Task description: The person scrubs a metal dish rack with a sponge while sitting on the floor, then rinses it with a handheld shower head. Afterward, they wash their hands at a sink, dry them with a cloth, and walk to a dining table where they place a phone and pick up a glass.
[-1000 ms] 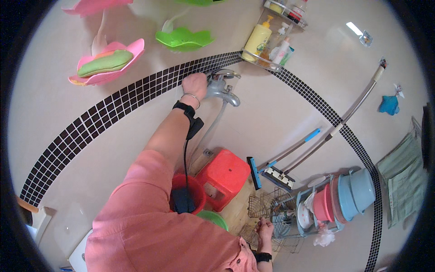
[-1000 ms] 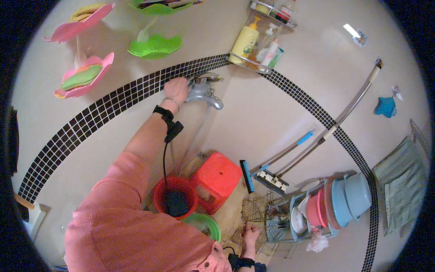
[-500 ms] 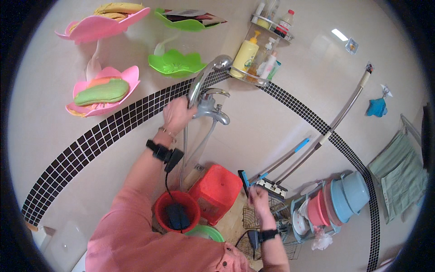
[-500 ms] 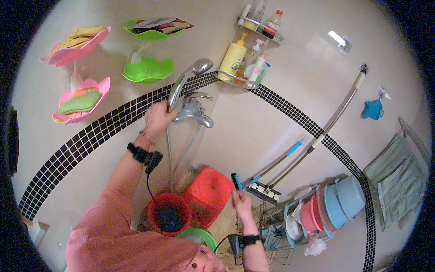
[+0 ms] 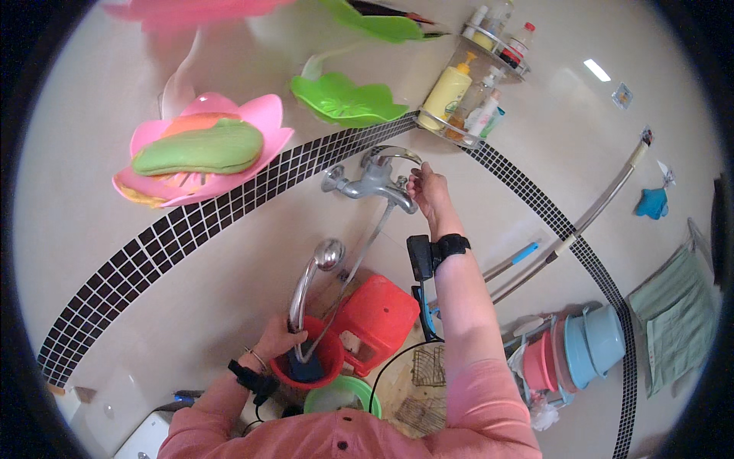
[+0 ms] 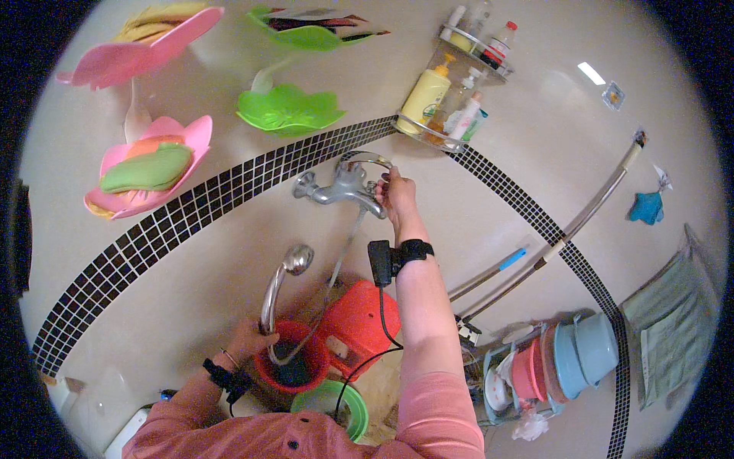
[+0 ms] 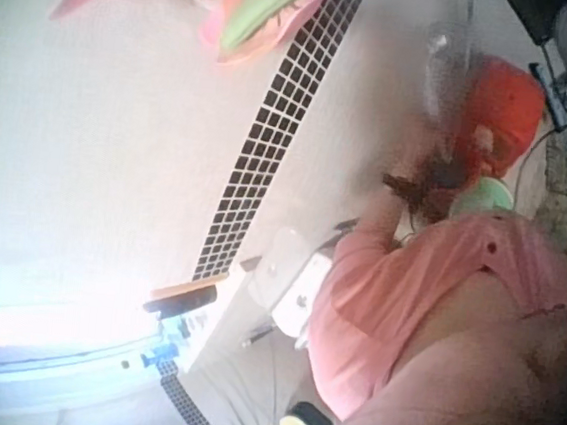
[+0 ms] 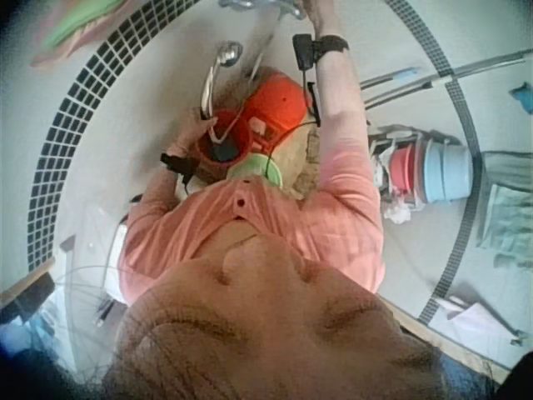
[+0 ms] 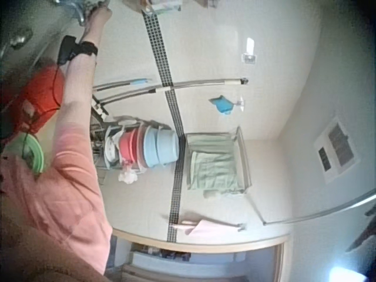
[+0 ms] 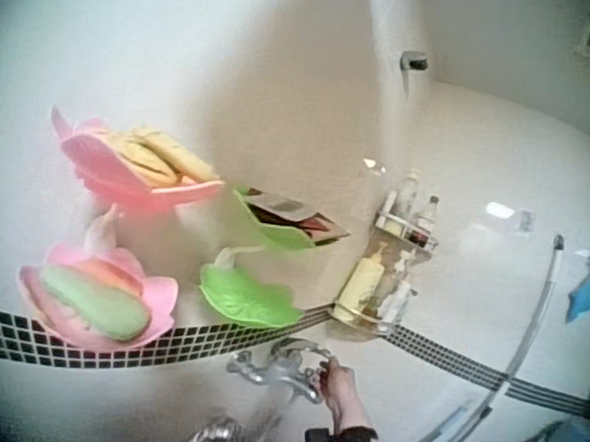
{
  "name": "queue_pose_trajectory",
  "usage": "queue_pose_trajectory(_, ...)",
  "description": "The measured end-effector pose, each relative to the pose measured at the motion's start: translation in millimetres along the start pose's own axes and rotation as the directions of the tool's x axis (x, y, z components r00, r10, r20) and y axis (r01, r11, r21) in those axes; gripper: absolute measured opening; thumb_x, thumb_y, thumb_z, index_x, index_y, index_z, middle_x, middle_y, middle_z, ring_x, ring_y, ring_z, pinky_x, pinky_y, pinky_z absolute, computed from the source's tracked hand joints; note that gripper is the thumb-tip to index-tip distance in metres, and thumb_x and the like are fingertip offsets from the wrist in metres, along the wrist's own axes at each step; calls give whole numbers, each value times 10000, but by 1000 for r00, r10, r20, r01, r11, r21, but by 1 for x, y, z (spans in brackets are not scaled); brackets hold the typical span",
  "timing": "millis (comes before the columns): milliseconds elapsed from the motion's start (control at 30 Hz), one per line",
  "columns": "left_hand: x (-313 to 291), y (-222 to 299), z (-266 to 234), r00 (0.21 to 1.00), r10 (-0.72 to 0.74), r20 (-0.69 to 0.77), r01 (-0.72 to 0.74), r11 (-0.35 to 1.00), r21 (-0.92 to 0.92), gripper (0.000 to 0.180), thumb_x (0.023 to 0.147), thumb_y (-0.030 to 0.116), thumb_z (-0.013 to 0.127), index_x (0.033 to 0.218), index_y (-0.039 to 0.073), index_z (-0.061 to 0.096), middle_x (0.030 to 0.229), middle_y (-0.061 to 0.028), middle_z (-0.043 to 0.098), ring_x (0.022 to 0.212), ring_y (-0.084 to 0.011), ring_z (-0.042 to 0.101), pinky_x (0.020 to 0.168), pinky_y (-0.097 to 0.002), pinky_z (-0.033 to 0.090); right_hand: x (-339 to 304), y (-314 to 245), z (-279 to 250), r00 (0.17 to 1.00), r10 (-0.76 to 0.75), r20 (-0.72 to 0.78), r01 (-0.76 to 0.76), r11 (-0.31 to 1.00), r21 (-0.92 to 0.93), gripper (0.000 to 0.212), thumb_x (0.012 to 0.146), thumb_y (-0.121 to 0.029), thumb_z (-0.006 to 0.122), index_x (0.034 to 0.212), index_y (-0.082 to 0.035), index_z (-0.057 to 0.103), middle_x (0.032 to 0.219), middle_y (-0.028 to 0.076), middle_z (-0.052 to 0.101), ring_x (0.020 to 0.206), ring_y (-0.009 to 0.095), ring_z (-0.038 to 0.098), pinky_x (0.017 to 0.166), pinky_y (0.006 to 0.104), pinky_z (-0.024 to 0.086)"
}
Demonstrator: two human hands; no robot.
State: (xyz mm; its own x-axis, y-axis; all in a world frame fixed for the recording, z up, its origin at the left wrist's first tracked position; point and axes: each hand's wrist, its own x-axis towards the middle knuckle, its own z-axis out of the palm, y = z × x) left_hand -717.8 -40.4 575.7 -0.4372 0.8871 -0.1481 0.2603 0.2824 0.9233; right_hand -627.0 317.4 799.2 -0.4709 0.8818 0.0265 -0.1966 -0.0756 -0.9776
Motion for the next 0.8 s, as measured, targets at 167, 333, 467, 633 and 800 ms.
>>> queue_pose_trajectory(167, -3, -70, 20, 1000, 23, -20, -26, 987, -160, 350, 695, 133, 720, 992, -13, 607, 819, -95, 657, 749, -162, 600, 680, -338, 500, 22, 1, 8, 999, -38, 31, 34, 993, 116, 347, 958, -289, 418, 794, 3, 506, 638, 61, 511, 513, 157, 486, 443, 265, 413)
queue_pose_trajectory(333, 3, -107, 40, 969, 129, -212, -137, 990, -22, 220, 684, 192, 696, 785, 21, 601, 671, -121, 617, 615, -237, 608, 585, -362, 476, 26, 3, 16, 993, -116, -4, 116, 991, 68, 312, 951, -238, 432, 775, 10, 504, 631, 68, 502, 520, 172, 494, 452, 276, 420)
queue_pose_trajectory(467, 14, -113, 53, 949, 167, -267, -139, 983, 120, 264, 665, 267, 678, 783, 45, 600, 695, -176, 613, 665, -328, 619, 607, -424, 475, 30, 1, 20, 992, -122, 31, 120, 991, 52, 210, 934, -183, 443, 852, 4, 490, 713, 65, 500, 612, 184, 502, 530, 288, 425)
queue_pose_trajectory(633, 24, -114, 60, 972, 12, -233, 14, 994, 111, 226, 670, 249, 662, 750, 46, 607, 620, -150, 609, 618, -313, 622, 617, -420, 487, 38, -1, 24, 985, -168, 35, 164, 982, 92, 163, 909, -143, 464, 839, 2, 485, 706, 74, 519, 589, 184, 518, 508, 288, 444)
queue_pose_trajectory(800, 26, -116, 64, 964, 3, -265, 55, 976, 210, 210, 643, 244, 670, 748, 69, 617, 677, -156, 625, 675, -317, 628, 619, -413, 495, 40, -2, 22, 957, -247, 150, 235, 968, 93, 151, 924, -145, 458, 883, -1, 473, 742, 99, 541, 611, 199, 538, 521, 306, 465)
